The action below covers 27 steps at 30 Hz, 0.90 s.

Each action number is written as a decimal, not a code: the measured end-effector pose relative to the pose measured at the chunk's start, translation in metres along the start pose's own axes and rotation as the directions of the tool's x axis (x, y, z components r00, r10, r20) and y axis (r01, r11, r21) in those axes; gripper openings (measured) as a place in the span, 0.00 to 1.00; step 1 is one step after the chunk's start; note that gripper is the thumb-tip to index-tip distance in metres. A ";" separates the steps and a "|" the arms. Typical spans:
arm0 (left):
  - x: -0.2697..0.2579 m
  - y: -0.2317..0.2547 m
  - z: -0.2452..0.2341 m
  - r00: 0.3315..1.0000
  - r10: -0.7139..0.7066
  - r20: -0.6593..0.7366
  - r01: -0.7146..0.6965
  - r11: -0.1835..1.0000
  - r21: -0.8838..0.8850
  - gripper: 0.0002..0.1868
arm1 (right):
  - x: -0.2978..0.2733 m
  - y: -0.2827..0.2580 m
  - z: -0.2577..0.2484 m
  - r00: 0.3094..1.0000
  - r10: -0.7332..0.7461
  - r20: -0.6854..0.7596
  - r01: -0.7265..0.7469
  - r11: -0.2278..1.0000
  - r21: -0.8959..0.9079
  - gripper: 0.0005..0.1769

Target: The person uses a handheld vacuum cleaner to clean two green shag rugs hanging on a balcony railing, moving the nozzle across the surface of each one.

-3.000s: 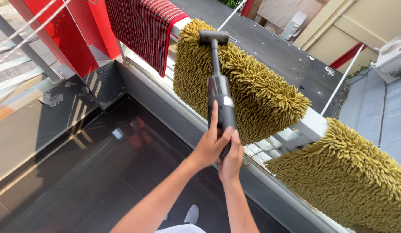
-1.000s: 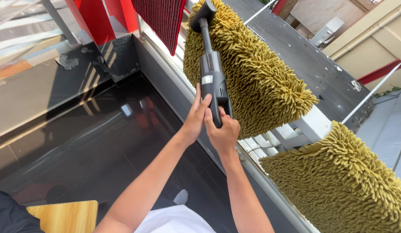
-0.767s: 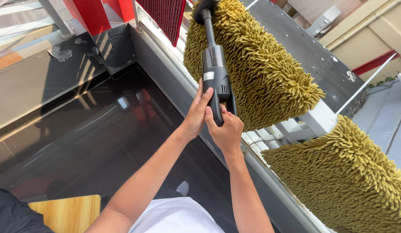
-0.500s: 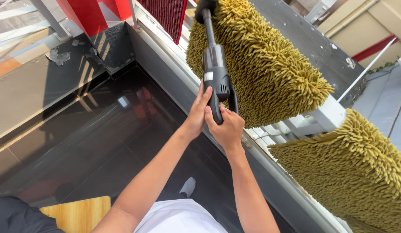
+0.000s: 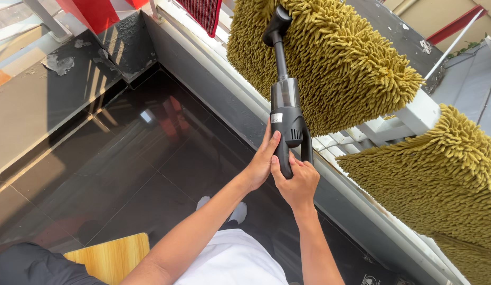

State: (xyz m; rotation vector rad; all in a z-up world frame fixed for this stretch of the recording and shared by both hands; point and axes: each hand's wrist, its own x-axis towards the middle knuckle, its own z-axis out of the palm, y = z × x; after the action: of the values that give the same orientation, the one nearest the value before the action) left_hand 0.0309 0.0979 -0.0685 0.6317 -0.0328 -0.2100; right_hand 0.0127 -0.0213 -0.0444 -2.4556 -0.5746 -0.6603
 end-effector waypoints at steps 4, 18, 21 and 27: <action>0.002 0.030 -0.003 0.998 0.068 -0.011 -0.068 0.996 -0.059 0.40 | 0.024 -0.016 0.010 0.998 -0.066 0.005 0.066 0.997 0.043 0.18; 0.007 0.071 -0.012 0.977 0.212 -0.019 -0.212 0.977 -0.022 0.40 | 0.057 -0.039 0.031 0.976 -0.197 -0.096 0.206 0.973 0.100 0.21; 0.029 0.078 -0.018 0.974 0.223 -0.032 -0.223 0.975 -0.018 0.40 | 0.076 -0.029 0.042 0.980 -0.177 -0.088 0.183 0.981 0.066 0.20; 0.019 0.047 -0.006 0.977 0.213 -0.031 -0.214 0.977 -0.019 0.40 | 0.047 -0.033 0.016 0.997 -0.055 -0.054 0.056 0.998 0.027 0.20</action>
State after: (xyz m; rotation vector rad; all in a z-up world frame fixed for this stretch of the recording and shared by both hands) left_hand 0.0585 0.1347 -0.0462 0.6046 -0.0702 0.0066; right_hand 0.0382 0.0254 -0.0179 -2.3957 -0.6291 -0.7329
